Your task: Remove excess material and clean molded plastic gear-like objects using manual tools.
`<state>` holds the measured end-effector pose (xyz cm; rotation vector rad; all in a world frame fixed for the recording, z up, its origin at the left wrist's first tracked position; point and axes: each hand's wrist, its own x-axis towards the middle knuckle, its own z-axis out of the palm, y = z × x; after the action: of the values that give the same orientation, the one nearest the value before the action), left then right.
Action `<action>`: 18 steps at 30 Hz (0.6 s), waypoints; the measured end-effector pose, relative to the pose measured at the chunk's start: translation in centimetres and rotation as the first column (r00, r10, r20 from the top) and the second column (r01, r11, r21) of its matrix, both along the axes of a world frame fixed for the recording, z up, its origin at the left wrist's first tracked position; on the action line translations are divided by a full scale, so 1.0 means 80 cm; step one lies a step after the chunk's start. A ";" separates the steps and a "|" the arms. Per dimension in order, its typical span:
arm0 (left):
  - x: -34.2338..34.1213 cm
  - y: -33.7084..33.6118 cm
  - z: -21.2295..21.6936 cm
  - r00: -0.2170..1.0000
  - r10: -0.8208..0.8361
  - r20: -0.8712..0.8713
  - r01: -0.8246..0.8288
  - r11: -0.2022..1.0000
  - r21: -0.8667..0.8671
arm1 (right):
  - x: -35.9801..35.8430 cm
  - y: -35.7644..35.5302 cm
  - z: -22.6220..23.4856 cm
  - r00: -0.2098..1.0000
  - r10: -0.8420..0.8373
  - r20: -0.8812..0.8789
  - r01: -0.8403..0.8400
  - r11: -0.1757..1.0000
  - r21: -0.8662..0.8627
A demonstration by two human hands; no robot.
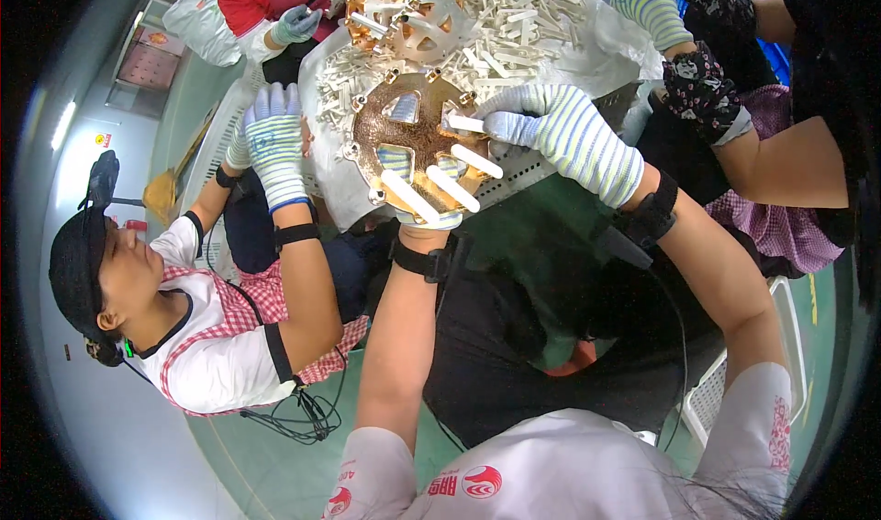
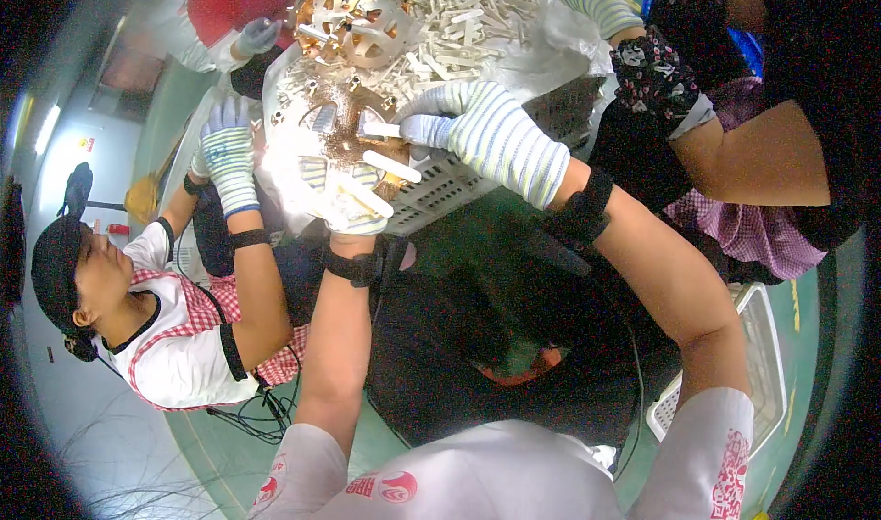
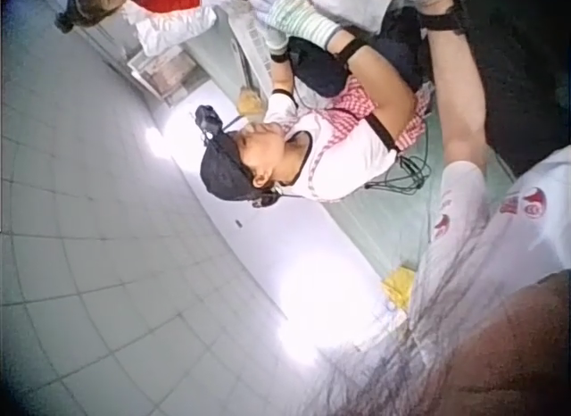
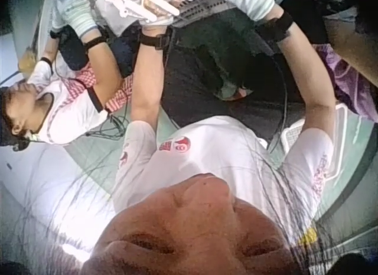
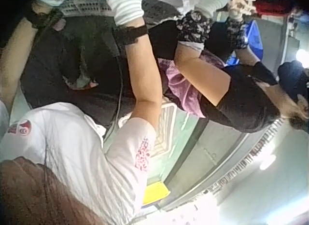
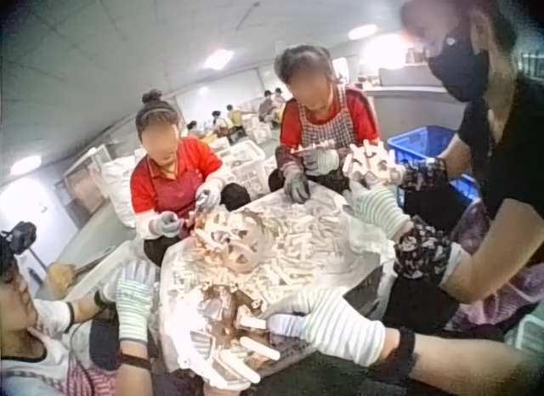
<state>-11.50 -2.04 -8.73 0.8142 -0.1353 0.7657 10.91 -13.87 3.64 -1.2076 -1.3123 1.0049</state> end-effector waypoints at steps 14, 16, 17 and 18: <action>0.022 0.015 0.020 0.274 0.921 -0.277 -0.075 0.308 0.949 | -0.005 -0.008 0.014 0.984 -0.025 -0.177 0.002 0.992 -0.126; 0.025 0.017 0.023 0.296 0.910 -0.292 -0.128 0.341 0.931 | -0.002 -0.007 0.016 0.985 -0.030 -0.171 0.015 0.996 -0.086; 0.027 0.017 0.023 0.310 0.902 -0.300 -0.163 0.361 0.918 | 0.002 -0.005 0.016 0.979 -0.033 -0.204 0.014 0.996 -0.093; 0.028 0.018 0.024 0.321 0.897 -0.303 -0.199 0.376 0.905 | 0.009 -0.004 0.016 0.971 -0.038 -0.235 0.015 0.995 -0.101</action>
<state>-9.25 -0.58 -6.81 2.0801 0.8541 1.0224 11.62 -14.20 4.93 -1.1369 -1.0679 1.1674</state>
